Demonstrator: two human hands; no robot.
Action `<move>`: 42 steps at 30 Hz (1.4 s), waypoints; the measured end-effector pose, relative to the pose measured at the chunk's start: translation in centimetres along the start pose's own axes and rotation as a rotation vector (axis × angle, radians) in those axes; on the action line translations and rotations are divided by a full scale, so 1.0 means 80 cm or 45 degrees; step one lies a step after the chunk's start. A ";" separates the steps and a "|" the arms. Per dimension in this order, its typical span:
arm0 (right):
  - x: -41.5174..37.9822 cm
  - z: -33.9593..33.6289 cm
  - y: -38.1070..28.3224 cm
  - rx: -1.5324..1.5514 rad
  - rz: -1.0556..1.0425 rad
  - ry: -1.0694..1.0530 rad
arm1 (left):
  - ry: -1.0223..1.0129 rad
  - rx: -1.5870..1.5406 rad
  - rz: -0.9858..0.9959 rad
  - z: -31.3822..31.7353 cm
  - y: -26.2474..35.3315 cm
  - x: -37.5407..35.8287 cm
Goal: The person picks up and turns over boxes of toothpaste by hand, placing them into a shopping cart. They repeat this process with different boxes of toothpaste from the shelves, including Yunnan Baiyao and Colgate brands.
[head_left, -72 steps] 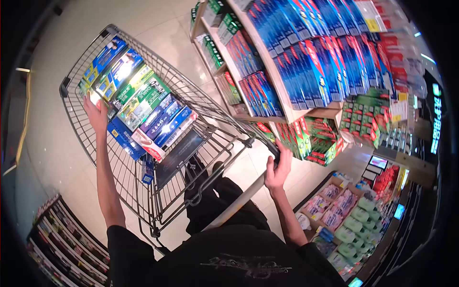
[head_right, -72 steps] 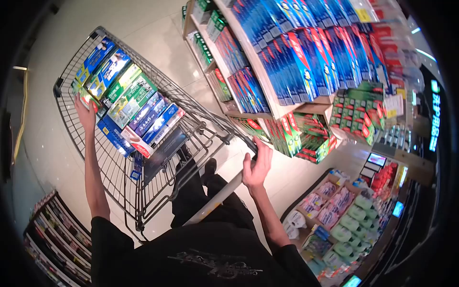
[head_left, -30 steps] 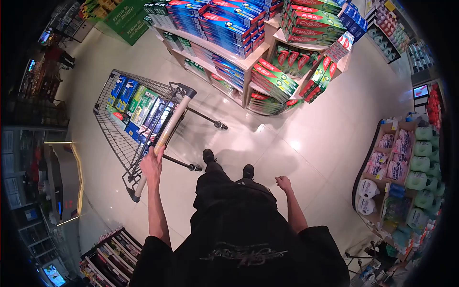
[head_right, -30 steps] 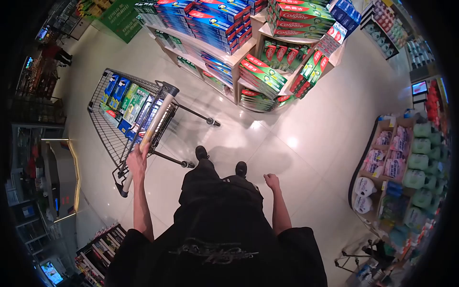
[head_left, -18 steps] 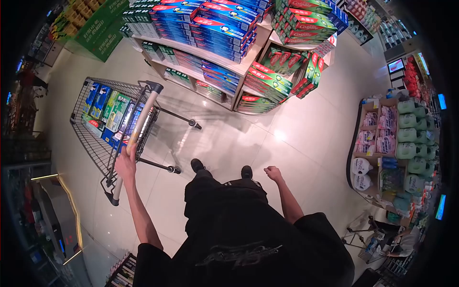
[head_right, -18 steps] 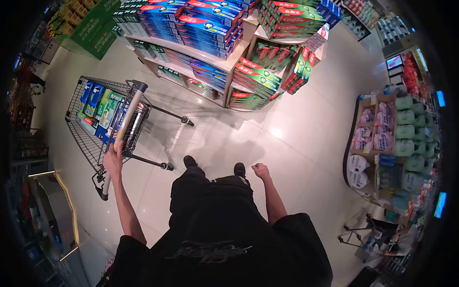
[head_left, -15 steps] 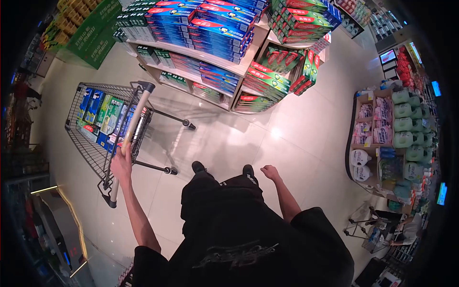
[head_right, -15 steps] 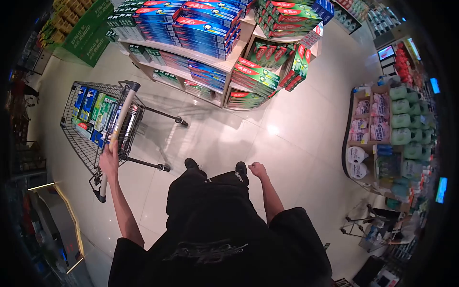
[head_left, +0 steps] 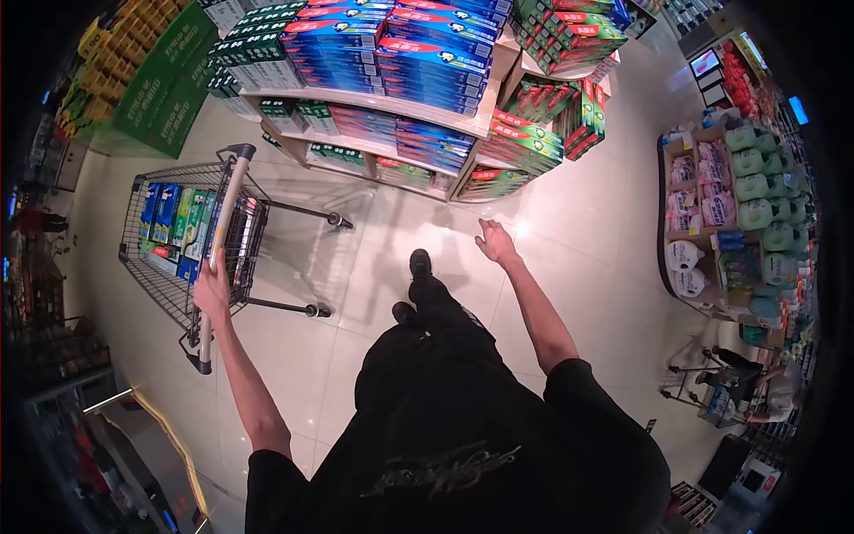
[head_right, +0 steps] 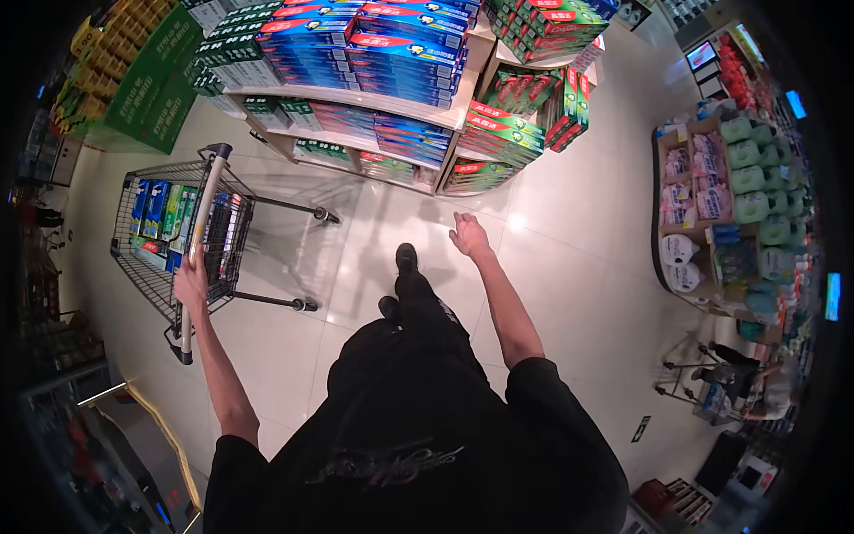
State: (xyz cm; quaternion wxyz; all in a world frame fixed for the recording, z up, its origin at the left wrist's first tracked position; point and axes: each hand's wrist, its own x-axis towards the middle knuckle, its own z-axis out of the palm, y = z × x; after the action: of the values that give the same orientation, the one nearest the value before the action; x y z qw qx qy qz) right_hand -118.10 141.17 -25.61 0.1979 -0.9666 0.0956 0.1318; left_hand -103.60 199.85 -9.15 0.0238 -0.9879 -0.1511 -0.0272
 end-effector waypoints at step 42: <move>0.370 0.007 -0.024 -0.447 0.135 0.106 | 0.066 0.016 0.000 0.063 -0.061 0.126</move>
State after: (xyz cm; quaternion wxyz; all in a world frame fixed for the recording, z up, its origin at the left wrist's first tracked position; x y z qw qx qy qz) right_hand -89.71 139.18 -34.09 0.0147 -0.9845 0.1302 0.1165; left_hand -95.25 207.77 -13.42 0.0340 -0.9867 -0.1505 -0.0518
